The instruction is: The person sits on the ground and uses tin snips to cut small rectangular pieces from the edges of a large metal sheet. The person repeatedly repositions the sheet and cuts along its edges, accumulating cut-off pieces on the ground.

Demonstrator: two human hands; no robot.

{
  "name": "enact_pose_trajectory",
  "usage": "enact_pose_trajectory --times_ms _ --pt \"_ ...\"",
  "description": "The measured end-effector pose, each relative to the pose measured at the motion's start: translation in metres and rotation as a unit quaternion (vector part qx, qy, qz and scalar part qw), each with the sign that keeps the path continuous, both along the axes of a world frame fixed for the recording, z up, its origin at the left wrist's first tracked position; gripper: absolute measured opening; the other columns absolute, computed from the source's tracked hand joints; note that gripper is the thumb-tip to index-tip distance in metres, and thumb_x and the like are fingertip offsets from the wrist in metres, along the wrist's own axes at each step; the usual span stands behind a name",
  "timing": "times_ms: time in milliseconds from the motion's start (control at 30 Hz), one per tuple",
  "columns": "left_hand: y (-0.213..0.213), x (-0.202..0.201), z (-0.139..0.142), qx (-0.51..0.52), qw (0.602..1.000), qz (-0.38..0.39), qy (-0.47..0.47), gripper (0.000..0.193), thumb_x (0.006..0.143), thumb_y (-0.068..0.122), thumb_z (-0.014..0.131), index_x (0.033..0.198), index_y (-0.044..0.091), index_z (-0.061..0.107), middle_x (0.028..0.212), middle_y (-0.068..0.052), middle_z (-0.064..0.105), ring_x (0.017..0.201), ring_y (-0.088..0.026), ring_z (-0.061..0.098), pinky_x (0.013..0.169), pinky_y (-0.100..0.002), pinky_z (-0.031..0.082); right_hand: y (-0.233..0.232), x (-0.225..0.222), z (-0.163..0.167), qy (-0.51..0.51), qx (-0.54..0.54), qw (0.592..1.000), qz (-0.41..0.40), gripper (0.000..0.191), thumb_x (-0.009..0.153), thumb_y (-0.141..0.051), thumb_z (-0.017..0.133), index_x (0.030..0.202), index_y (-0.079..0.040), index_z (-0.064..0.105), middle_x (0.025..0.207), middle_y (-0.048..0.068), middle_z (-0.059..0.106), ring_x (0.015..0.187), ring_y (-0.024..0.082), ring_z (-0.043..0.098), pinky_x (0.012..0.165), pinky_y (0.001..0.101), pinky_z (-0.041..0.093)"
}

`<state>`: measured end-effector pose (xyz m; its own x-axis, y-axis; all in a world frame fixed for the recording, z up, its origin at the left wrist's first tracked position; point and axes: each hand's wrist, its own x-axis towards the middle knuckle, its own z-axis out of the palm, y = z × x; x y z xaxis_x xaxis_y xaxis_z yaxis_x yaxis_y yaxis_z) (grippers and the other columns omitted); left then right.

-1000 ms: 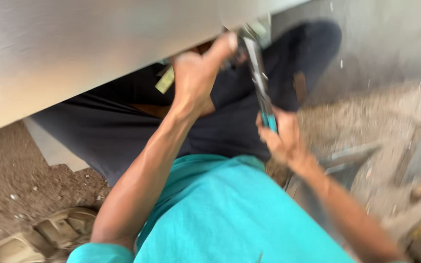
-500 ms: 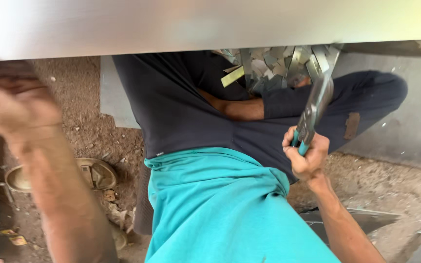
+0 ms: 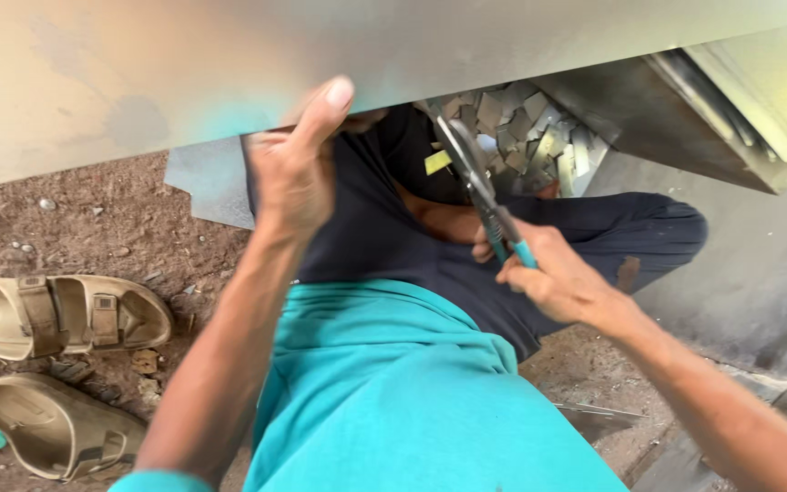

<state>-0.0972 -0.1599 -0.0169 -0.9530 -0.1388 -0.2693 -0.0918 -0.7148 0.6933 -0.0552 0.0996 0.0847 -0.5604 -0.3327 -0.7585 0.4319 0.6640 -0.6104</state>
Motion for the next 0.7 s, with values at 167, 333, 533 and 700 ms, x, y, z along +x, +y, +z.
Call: enact_pose_trajectory --times_ms 167,333,533,700 --pt "-0.032 0.017 -0.005 -0.132 0.988 -0.076 0.002 0.020 0.102 0.013 0.075 0.111 -0.005 0.075 0.102 -0.014 0.079 0.095 -0.023 0.078 0.092 -0.036 0.065 -0.013 -0.027 -0.012 0.019 0.001 0.996 0.091 0.050 0.069 -0.011 0.051 0.117 0.002 0.055 0.095 0.014 0.066 0.087 0.026 0.066 0.079 0.0403 0.055" --pt "-0.027 0.015 0.001 -0.084 0.996 -0.043 -0.003 0.019 0.099 0.007 0.076 0.111 -0.006 0.073 0.100 -0.015 0.077 0.094 -0.024 0.078 0.088 -0.038 0.069 -0.018 -0.039 -0.020 0.054 0.059 0.977 0.197 0.042 0.071 -0.011 0.052 0.110 0.003 0.056 0.094 0.015 0.068 0.087 0.027 0.069 0.081 0.0397 0.057" --pt "-0.032 0.020 -0.001 -0.124 0.991 -0.043 -0.010 0.019 0.098 0.005 0.079 0.112 -0.007 0.073 0.101 -0.016 0.078 0.092 -0.024 0.079 0.084 -0.033 0.067 -0.023 -0.053 -0.009 0.112 0.065 0.965 0.229 0.036 0.077 -0.009 0.054 0.109 0.008 0.056 0.091 0.020 0.069 0.084 0.032 0.069 0.078 0.0435 0.055" --pt "-0.032 0.019 -0.008 -0.062 0.998 -0.025 -0.011 0.021 0.096 0.005 0.079 0.112 -0.008 0.072 0.103 -0.016 0.076 0.093 -0.024 0.077 0.088 -0.036 0.067 -0.006 -0.057 -0.018 0.092 0.125 0.958 0.242 0.025 0.079 -0.008 0.054 0.099 0.003 0.064 0.078 0.019 0.068 0.067 0.033 0.067 0.065 0.0447 0.053"
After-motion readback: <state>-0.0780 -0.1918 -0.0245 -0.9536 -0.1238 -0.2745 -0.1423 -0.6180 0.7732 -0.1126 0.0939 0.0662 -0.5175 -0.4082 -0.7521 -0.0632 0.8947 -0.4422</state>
